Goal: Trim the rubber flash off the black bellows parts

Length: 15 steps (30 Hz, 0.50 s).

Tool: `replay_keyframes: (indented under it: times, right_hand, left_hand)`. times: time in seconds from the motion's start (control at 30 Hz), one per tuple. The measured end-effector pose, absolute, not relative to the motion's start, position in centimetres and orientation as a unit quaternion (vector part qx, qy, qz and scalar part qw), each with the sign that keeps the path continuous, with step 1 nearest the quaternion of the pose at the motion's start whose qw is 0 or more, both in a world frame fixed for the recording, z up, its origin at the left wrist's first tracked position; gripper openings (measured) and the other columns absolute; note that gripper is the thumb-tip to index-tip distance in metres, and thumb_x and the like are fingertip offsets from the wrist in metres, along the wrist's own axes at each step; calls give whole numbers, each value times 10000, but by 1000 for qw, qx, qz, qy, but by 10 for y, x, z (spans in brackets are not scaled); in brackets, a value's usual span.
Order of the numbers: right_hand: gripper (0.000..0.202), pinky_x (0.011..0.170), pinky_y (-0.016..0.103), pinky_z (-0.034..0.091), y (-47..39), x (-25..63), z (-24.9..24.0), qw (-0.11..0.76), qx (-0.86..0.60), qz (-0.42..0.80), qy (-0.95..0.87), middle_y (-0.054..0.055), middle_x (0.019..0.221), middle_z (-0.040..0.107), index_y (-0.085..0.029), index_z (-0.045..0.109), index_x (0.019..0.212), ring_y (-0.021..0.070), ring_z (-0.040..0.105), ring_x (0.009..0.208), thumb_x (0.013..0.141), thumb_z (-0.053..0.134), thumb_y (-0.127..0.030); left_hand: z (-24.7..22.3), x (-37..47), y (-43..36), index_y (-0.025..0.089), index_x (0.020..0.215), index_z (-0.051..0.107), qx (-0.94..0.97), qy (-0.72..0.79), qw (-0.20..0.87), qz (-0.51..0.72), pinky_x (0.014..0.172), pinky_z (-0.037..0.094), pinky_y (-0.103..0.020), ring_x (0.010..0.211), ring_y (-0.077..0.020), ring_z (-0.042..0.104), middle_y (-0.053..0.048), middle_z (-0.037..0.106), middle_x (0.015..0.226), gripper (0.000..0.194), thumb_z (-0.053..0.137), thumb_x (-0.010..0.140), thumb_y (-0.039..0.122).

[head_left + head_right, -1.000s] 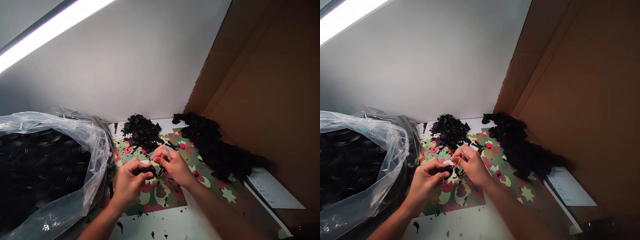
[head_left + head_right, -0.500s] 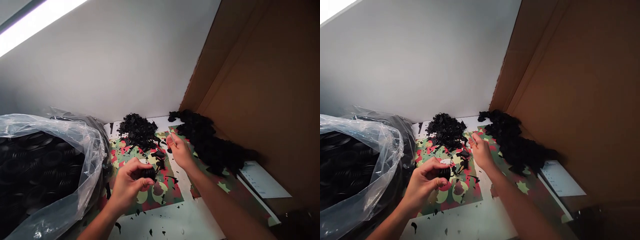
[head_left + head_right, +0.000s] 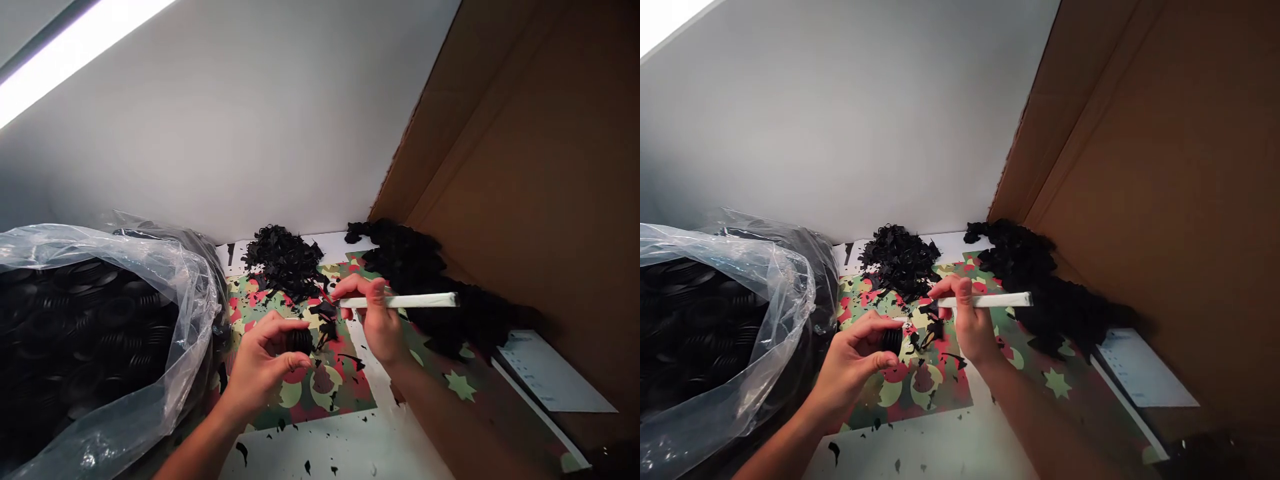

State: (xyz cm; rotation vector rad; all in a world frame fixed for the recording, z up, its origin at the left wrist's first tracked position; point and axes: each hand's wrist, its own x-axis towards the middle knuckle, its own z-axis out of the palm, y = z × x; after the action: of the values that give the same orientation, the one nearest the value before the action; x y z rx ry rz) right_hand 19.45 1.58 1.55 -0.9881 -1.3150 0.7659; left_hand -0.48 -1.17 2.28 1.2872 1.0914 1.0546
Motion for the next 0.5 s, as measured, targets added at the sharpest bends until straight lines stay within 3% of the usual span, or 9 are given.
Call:
replay_keyframes:
  times: [0.07,0.17,0.23,0.33,0.5]
  right_hand:
    - [509,566,290,525,11,194,18,601,-422,352,-580,22,755,662,-229,720,859,155,639,611,1008,421,-612]
    - [189,732,307,597,4,188,21,589,-414,350,-600,35,922,735,-245,702,1042,190,738,821,968,626,-402]
    - [130,757,303,612,-1,182,22,594,-392,355,-606,37,943,757,-251,684,1062,195,755,869,951,655,-312]
    - [23,722,288,623,-7,176,21,606,-348,333,-634,44,930,776,-242,687,933,192,758,863,919,677,-227]
    - [106,765,324,628,-11,175,19,574,-309,279,-705,55,990,803,-244,675,891,200,768,855,883,683,-138]
  left_hand:
    - [23,-4,-12,255,962,834,526,464,554,448,629,412,-250,731,-159,528,-17,587,819,392,932,595,349]
    - [23,-4,-11,242,992,825,510,457,570,454,663,438,-257,781,-177,561,-43,648,901,398,913,620,351]
    - [23,-5,-11,235,1003,823,504,450,576,460,659,445,-259,786,-183,573,-53,664,916,384,888,655,383]
    - [23,-7,-12,223,975,824,492,454,570,477,622,439,-251,745,-176,573,-45,662,853,355,877,669,395]
    - [24,-10,-13,186,742,797,474,463,545,513,618,440,-256,704,-167,559,-21,624,741,230,890,641,371]
